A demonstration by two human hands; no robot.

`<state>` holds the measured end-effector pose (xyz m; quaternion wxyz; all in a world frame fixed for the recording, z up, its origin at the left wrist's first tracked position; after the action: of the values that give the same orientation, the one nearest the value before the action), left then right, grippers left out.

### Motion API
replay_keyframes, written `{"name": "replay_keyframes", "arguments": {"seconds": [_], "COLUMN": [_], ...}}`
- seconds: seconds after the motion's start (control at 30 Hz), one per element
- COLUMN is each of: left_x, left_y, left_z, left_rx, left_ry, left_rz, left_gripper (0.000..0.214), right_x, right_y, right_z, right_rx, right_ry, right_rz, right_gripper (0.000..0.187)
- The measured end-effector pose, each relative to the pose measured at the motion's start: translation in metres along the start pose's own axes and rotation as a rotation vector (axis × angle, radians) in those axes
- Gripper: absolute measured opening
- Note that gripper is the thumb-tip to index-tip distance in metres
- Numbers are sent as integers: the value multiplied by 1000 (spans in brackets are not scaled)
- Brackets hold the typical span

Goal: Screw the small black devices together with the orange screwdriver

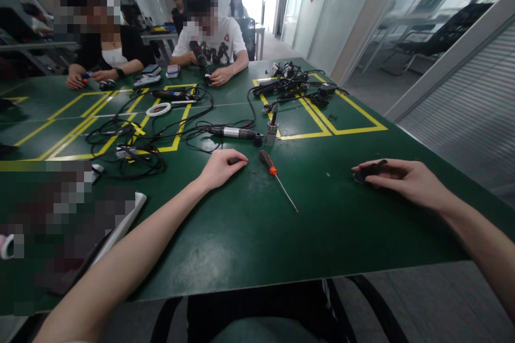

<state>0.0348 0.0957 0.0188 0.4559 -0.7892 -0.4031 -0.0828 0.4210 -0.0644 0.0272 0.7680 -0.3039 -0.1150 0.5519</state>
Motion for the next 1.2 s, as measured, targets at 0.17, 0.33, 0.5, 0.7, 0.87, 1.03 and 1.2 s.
{"name": "replay_keyframes", "arguments": {"seconds": [0.17, 0.33, 0.5, 0.7, 0.87, 1.03, 1.2], "left_x": [0, 0, 0, 0, 0, -1, -1], "left_y": [0, 1, 1, 2, 3, 4, 6], "left_z": [-1, -1, 0, 1, -1, -2, -2], "left_rx": [2, -16, -30, -15, -14, -27, -20], "left_ry": [9, 8, 12, 15, 24, 19, 5], "left_rz": [4, -11, -27, -16, -15, -20, -14], "left_gripper": [11, 10, 10, 10, 9, 9, 10], "right_x": [-1, 0, 2, 1, -2, -4, 1], "right_y": [5, 16, 29, 44, 46, 30, -13], "right_z": [-1, 7, 14, 22, 25, 18, -10], "right_rx": [171, 210, 149, -28, 15, 43, 161], "right_ry": [125, 115, 21, -74, -65, -10, 157], "right_rz": [94, 140, 167, 243, 170, 36, -202], "right_gripper": [57, 58, 56, 55, 50, 55, 55]}}
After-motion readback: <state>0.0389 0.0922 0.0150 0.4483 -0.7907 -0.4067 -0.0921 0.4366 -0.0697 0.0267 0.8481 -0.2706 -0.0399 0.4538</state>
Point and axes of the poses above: each hand's wrist, its own x-axis towards the middle knuckle, its own y-axis out of the palm, z = x × y, the point moved 7 cm from there along x, towards the middle knuckle, and after that the axes turned 13 degrees about y, right-handed, at the moved point
